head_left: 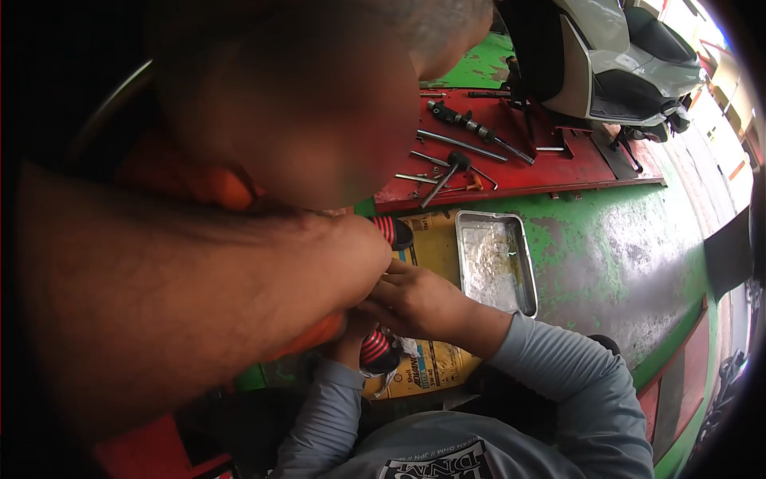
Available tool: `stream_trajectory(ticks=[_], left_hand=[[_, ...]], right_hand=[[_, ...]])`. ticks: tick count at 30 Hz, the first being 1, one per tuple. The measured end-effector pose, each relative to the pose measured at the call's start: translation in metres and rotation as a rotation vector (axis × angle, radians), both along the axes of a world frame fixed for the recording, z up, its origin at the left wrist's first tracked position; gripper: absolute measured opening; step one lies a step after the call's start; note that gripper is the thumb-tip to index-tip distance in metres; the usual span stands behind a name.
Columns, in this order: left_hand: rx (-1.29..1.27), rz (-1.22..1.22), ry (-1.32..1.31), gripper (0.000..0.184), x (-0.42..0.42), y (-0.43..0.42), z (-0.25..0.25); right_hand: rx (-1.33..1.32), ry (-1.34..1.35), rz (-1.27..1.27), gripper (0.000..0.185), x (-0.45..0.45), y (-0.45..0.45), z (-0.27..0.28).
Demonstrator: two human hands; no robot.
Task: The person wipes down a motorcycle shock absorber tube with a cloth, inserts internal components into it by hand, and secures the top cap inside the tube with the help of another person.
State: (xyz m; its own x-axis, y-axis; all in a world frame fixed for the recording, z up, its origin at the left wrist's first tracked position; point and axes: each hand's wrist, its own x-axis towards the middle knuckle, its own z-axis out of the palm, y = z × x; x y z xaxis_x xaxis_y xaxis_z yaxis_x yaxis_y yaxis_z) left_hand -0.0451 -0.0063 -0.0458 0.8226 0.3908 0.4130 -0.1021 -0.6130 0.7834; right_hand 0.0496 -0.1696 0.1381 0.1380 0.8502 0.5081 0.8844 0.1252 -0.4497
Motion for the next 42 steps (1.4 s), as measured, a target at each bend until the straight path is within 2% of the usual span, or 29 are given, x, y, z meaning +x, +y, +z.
stream_trajectory(ticks=[6,13,15,17,20,24,29,32,33,36,38,42], left_hand=[[0.1,0.033,0.015,0.038,0.011,-0.003,-0.008],[0.455,0.13,0.042,0.038,0.015,0.0,-0.029],[0.449,0.123,0.054,0.038,0.016,-0.002,-0.029],[0.354,0.072,0.068,0.044,0.015,-0.011,-0.005],[0.208,-0.04,0.243,0.065,0.01,-0.006,-0.003],[0.014,-0.071,0.193,0.07,0.01,-0.004,-0.008],[0.08,-0.039,0.208,0.068,0.011,0.002,-0.022],[0.06,-0.042,0.257,0.064,0.011,-0.003,-0.004],[0.062,-0.048,0.27,0.062,0.011,-0.01,0.017],[0.049,-0.068,0.215,0.056,0.011,-0.016,0.035],[0.135,-0.035,0.167,0.047,0.011,-0.004,0.003],[0.139,-0.002,0.084,0.044,0.015,-0.001,-0.011]], right_hand=[[0.034,0.053,-0.031,0.03,0.004,-0.006,0.004],[0.081,0.088,-0.053,0.027,0.01,-0.008,-0.001],[0.063,0.078,-0.057,0.028,0.01,-0.01,-0.001],[0.039,0.062,-0.058,0.03,0.01,-0.011,-0.001],[0.029,0.109,-0.072,0.032,0.008,-0.012,-0.002],[0.033,0.081,-0.07,0.035,0.007,-0.014,-0.003],[0.031,0.088,-0.076,0.036,0.006,-0.013,-0.002],[0.02,0.1,-0.071,0.035,0.007,-0.013,-0.003],[0.023,0.11,-0.07,0.034,0.007,-0.013,-0.002],[0.032,0.129,-0.07,0.033,0.007,-0.012,0.0],[0.041,0.13,-0.074,0.033,0.007,-0.012,0.0],[0.034,0.132,-0.072,0.033,0.008,-0.011,-0.001]])
